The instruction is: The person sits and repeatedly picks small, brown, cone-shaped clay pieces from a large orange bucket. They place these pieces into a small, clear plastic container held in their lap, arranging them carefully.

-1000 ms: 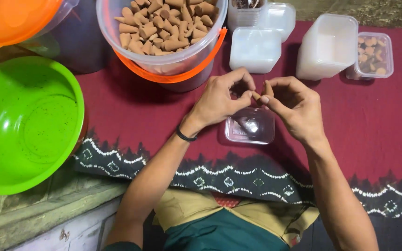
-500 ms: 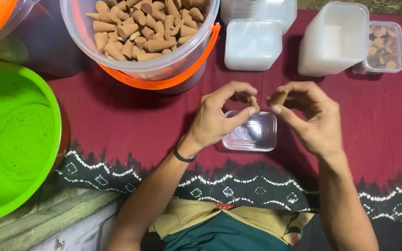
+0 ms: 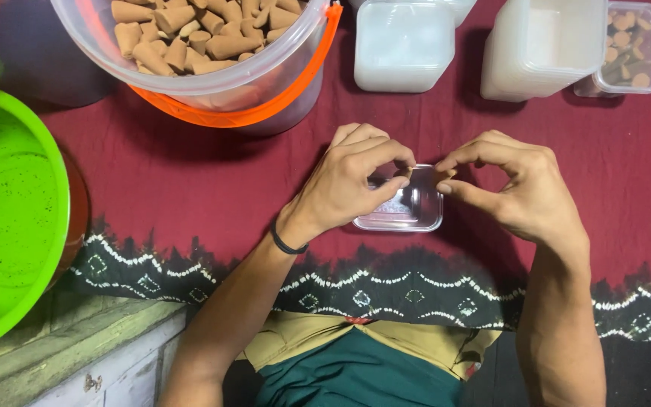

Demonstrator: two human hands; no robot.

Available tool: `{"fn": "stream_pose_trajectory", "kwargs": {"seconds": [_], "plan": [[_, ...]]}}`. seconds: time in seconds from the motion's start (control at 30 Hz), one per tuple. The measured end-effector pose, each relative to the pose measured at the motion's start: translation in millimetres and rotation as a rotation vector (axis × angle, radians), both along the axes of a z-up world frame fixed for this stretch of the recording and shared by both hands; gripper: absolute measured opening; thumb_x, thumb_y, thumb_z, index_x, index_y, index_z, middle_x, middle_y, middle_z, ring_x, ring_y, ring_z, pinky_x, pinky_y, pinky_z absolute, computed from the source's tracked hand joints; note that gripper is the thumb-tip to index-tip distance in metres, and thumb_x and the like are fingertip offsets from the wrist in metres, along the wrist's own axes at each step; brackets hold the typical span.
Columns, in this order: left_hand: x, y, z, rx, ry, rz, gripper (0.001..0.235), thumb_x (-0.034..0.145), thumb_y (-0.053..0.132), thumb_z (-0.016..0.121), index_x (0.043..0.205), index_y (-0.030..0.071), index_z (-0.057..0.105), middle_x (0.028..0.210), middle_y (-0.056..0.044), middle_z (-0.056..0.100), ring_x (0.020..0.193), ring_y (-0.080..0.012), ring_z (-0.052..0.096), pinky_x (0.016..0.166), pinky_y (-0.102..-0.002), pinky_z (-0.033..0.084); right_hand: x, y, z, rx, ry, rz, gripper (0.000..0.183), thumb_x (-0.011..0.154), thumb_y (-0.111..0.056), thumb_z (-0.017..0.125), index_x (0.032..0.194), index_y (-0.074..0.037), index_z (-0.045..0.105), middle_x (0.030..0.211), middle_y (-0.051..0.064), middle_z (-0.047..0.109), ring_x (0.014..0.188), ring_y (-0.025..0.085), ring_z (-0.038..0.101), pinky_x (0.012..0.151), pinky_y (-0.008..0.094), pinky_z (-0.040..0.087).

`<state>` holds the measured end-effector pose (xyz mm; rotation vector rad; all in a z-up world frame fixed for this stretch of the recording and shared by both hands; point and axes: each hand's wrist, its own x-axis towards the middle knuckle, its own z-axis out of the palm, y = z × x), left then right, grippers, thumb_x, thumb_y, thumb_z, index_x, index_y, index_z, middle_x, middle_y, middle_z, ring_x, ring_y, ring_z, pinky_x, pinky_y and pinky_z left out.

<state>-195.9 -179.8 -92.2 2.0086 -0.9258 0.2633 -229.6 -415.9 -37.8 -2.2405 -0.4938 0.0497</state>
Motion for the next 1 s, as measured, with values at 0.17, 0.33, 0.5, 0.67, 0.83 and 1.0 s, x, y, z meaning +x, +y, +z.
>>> {"fn": "stream_pose_trajectory", "kwargs": {"seconds": [0.17, 0.33, 0.5, 0.67, 0.83, 1.0], "plan": [[0.4, 0.0, -9.4, 0.018, -0.035, 0.013, 0.017, 0.086, 0.011, 0.08, 0.099, 0.016, 0.07, 0.089, 0.005, 0.066, 0.097, -0.0186, 0.061, 0.101, -0.039, 0.04, -4.0, 2.9, -11.6, -0.121, -0.048, -0.035, 0.02, 0.085, -0.014, 0.085, 0.101, -0.008, 0.076, 0.099, 0.001, 0.076, 0.085, 0.015, 0.063, 0.081, 0.031, 0.05], [1.4, 2.4, -6.4, 0.014, -0.079, 0.005, 0.019, 0.086, 0.01, 0.081, 0.102, 0.013, 0.072, 0.088, 0.001, 0.062, 0.093, -0.0184, 0.059, 0.101, -0.039, 0.04, -6.7, -2.2, -22.8, -0.228, -0.112, -0.057, 0.021, 0.086, -0.021, 0.087, 0.103, -0.013, 0.078, 0.091, 0.0, 0.073, 0.082, 0.017, 0.06, 0.08, 0.034, 0.049], [4.5, 12.2, 1.8, 0.02, -0.05, -0.037, 0.016, 0.084, 0.005, 0.078, 0.096, 0.014, 0.073, 0.076, 0.008, 0.062, 0.091, -0.0176, 0.059, 0.097, -0.038, 0.042, -8.4, 1.0, -23.7, -0.241, -0.244, 0.017, 0.014, 0.09, -0.013, 0.084, 0.099, -0.006, 0.075, 0.099, 0.002, 0.073, 0.094, 0.019, 0.065, 0.087, 0.036, 0.046], [8.3, 30.9, 17.4, 0.093, 0.054, -0.132, 0.013, 0.083, 0.005, 0.075, 0.09, 0.013, 0.068, 0.106, 0.0, 0.061, 0.102, -0.022, 0.057, 0.094, -0.042, 0.042, -8.1, -7.8, -42.2, -0.345, -0.24, 0.03, 0.024, 0.089, -0.021, 0.083, 0.105, -0.005, 0.074, 0.107, 0.008, 0.064, 0.093, 0.025, 0.059, 0.087, 0.042, 0.046], [11.0, 39.0, 13.6, 0.176, 0.112, -0.167, 0.015, 0.08, 0.004, 0.075, 0.088, 0.014, 0.067, 0.118, -0.005, 0.057, 0.112, -0.0253, 0.055, 0.092, -0.045, 0.044, -8.3, -4.0, -41.3, -0.335, -0.191, 0.047, 0.027, 0.089, -0.021, 0.081, 0.112, -0.008, 0.075, 0.112, 0.007, 0.063, 0.098, 0.027, 0.059, 0.091, 0.044, 0.044], [12.0, 38.1, 7.6, 0.281, 0.067, -0.159, 0.014, 0.079, 0.008, 0.075, 0.088, 0.014, 0.066, 0.12, -0.006, 0.058, 0.111, -0.0276, 0.055, 0.082, -0.045, 0.043, -6.3, -3.6, -46.5, -0.402, -0.214, 0.059, 0.026, 0.087, -0.021, 0.081, 0.108, -0.009, 0.074, 0.116, 0.01, 0.062, 0.096, 0.028, 0.058, 0.087, 0.044, 0.043]]}}
